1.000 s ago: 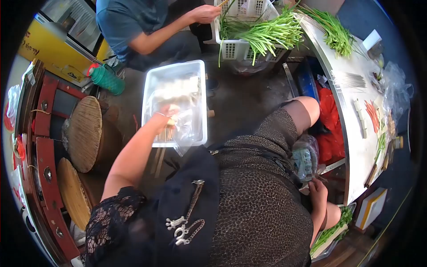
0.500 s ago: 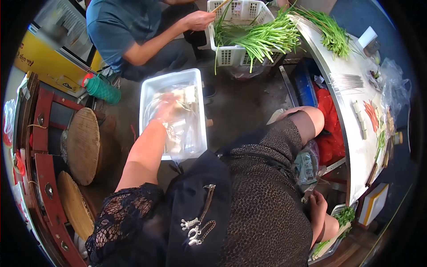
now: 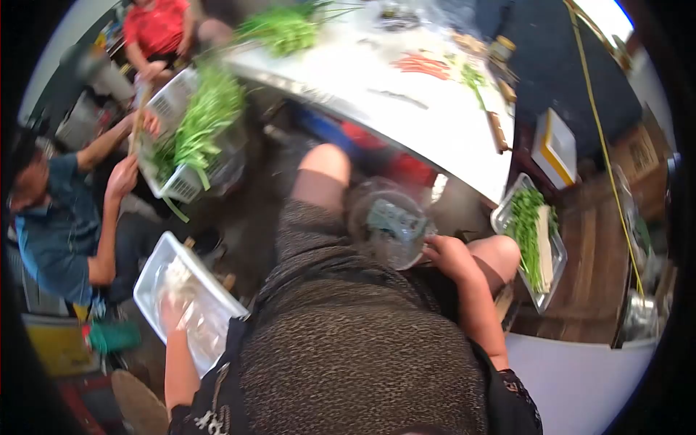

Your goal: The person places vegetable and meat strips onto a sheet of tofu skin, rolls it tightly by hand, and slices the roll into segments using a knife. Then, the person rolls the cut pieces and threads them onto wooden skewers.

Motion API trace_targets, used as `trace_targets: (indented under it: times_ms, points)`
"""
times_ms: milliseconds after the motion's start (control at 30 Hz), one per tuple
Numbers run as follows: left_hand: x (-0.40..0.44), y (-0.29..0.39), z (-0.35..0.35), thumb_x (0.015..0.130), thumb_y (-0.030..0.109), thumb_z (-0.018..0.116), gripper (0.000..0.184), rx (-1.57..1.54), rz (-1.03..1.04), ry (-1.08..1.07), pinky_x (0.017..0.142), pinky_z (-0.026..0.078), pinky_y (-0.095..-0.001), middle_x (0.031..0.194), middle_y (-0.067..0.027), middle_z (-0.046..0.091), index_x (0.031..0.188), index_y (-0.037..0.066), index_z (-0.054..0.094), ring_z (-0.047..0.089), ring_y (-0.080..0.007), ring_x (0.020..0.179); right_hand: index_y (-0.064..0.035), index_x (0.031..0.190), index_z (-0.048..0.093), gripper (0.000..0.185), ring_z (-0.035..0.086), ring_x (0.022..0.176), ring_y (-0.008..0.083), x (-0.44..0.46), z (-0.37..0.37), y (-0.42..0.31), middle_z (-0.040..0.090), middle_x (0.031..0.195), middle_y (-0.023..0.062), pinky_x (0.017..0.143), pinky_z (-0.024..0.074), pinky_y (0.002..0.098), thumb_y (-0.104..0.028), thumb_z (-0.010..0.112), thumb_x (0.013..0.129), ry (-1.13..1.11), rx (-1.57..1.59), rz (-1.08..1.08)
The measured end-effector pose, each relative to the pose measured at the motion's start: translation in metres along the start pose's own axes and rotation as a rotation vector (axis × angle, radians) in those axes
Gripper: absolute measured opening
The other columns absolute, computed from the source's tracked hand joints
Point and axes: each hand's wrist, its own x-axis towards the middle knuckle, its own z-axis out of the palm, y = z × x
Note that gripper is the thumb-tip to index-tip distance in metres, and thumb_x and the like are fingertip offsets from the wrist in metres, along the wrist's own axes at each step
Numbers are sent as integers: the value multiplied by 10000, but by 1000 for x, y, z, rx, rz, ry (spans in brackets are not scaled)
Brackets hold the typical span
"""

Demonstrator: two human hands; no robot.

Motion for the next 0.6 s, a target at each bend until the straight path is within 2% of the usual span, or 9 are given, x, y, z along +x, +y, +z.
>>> trace_targets:
  times_ms: [67,100,167,200,333,367,433,500,600]
  points:
    - [-72,41,5,910,184,611,581,1590,532,13,1095,430,-493,1397,-221,541,1467,92,473,505,-362,1308,-51,1149,708,342,665,1015,397,-2,-4,-6,700,1072,231,881,528,467,-277,686,894,19,37,0]
    - [-107,116,59,874,153,615,428,1375,159,79,1011,485,-463,1286,-249,614,1295,84,653,584,-416,1191,-40,1144,707,344,660,1019,401,-1,-7,-8,697,1074,235,883,530,467,-276,687,895,10,60,-7]
    - [-143,255,129,845,100,610,261,1505,-155,-475,882,530,-418,1057,-227,705,1053,27,749,670,-409,1004,-31,1157,701,342,674,1016,378,4,-14,-11,705,1075,224,875,539,451,-262,687,906,-8,54,-10]
    - [-145,298,159,845,100,610,261,1520,-158,-482,882,530,-418,1057,-227,705,1053,27,749,670,-409,1004,-22,1170,696,341,688,1013,355,6,-16,-11,714,1075,213,866,547,435,-249,687,916,-50,37,-21]
    - [-129,446,264,929,244,592,421,1180,-772,-577,1052,433,-400,1327,-257,610,1279,13,636,582,-378,1231,-6,1186,693,313,686,971,226,32,-74,-37,734,1073,114,823,533,375,-224,657,965,95,478,-248]
    - [-110,446,257,886,123,602,195,1461,-304,-965,737,549,-361,836,-149,736,972,24,747,715,-227,789,-4,1200,687,307,673,964,193,49,-102,-47,732,1075,90,814,529,359,-210,647,977,147,484,-298]
    - [-70,473,282,903,242,706,211,1136,-146,-954,695,552,-313,793,-82,742,1011,71,767,699,-164,694,-19,1201,699,292,675,859,246,98,-139,-52,722,995,133,800,533,348,-182,652,963,263,610,-112]
    - [-42,497,342,918,108,714,183,802,162,-873,663,558,-273,777,-65,736,1065,0,732,679,-104,700,-20,1238,677,313,662,916,211,158,-162,-45,702,1010,129,841,518,328,-173,653,966,469,327,-238]
    - [-13,514,431,942,42,676,179,513,334,-913,720,575,-255,872,-80,751,1105,-22,712,714,-117,804,-8,1219,685,314,660,958,244,231,-154,-29,687,1022,139,877,511,338,-180,664,956,591,316,-339]
